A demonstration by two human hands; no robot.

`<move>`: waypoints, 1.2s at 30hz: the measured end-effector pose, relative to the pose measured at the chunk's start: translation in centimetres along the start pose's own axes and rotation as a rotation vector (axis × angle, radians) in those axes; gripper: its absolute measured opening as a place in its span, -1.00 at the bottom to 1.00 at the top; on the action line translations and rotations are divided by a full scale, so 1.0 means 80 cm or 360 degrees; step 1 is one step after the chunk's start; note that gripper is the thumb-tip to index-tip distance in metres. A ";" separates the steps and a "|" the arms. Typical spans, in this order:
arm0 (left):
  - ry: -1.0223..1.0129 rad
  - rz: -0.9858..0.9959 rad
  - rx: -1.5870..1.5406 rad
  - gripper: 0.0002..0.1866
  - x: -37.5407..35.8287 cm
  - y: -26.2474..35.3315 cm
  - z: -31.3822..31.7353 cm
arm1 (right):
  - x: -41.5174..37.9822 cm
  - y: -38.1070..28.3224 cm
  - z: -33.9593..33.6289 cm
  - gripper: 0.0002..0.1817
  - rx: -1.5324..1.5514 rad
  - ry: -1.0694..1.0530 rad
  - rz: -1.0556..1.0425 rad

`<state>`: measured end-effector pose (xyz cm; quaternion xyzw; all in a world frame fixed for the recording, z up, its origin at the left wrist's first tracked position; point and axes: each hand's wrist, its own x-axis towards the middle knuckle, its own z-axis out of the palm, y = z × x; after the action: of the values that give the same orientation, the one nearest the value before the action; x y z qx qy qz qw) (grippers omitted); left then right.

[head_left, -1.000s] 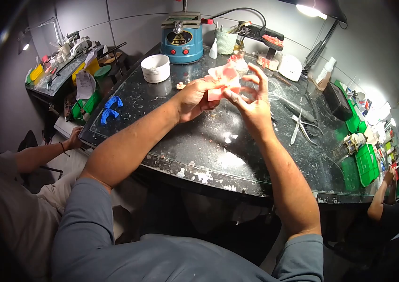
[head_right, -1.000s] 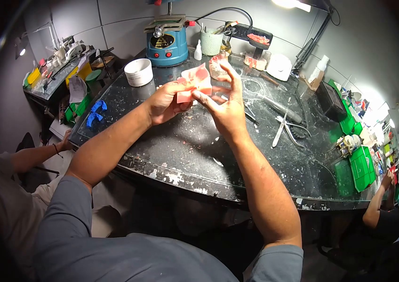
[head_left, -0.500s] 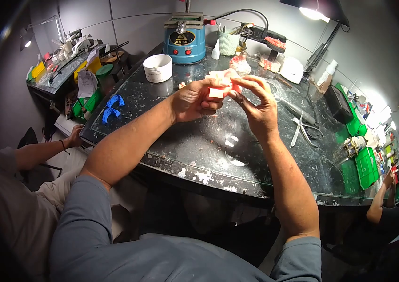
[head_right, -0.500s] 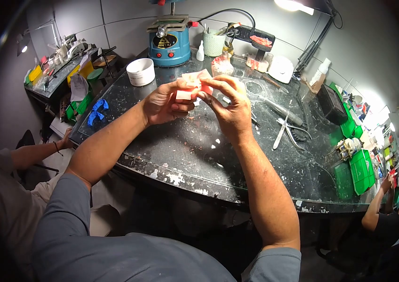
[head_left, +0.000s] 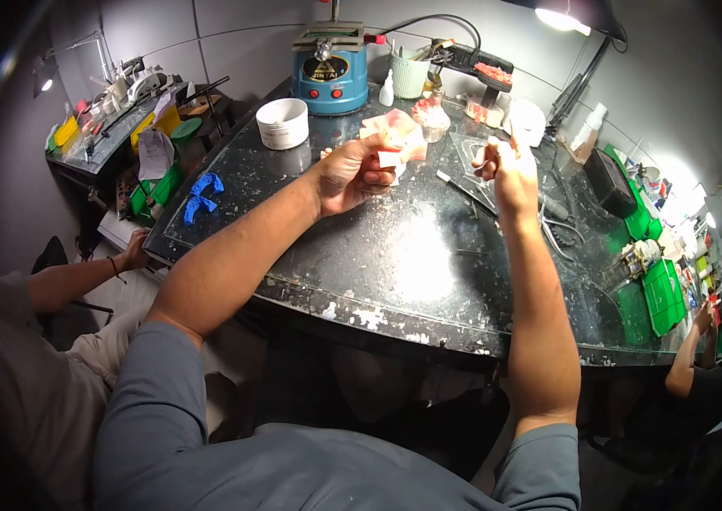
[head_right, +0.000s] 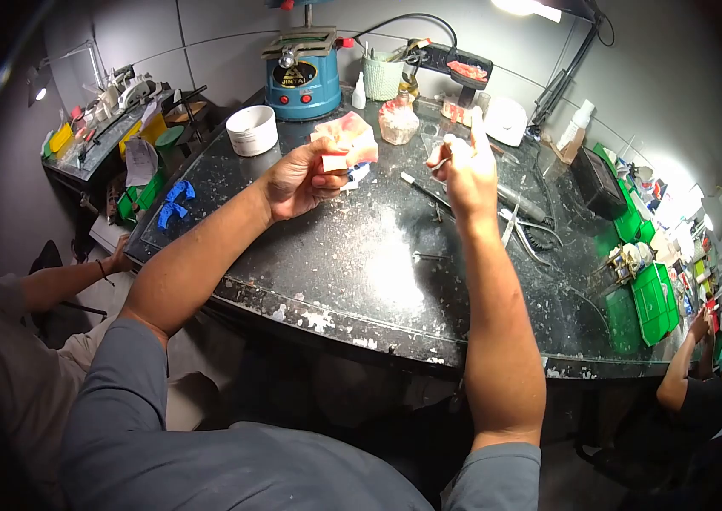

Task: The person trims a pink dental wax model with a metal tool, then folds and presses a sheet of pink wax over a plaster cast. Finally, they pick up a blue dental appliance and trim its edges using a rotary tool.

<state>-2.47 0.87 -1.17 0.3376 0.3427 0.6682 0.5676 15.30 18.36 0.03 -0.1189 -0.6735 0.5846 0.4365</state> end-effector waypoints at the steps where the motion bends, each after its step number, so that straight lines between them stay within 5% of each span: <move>1: -0.0003 0.0007 0.0050 -0.78 0.000 -0.001 0.002 | 0.000 -0.003 -0.004 -0.27 -0.0035 -0.0004 0.0050; 7: 0.0121 0.0007 0.0012 -0.83 0.007 -0.010 -0.007 | 0.076 0.000 -0.020 -0.34 -0.0286 0.0130 0.0197; 11: 0.0122 0.0010 0.0005 -0.73 0.012 -0.011 -0.016 | 0.084 -0.014 -0.019 -0.55 -0.0448 0.0208 0.0025; 16: 0.0218 0.0089 -0.0022 -0.77 0.007 -0.010 -0.008 | -0.003 -0.037 0.041 -0.85 -0.0712 -0.0340 -0.0479; 21: 0.0196 0.0125 0.0006 -0.82 0.008 -0.016 -0.006 | -0.016 -0.014 0.067 -0.88 -0.1091 -0.0223 -0.0950; 36: 0.0138 0.0084 -0.0095 -0.74 0.009 -0.018 -0.010 | -0.025 -0.012 0.064 -0.82 -0.0984 -0.0288 -0.0798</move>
<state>-2.46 1.65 -2.75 0.3001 0.3378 0.7068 0.5443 13.10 13.20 0.35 -0.0247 -0.8613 0.2383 0.4480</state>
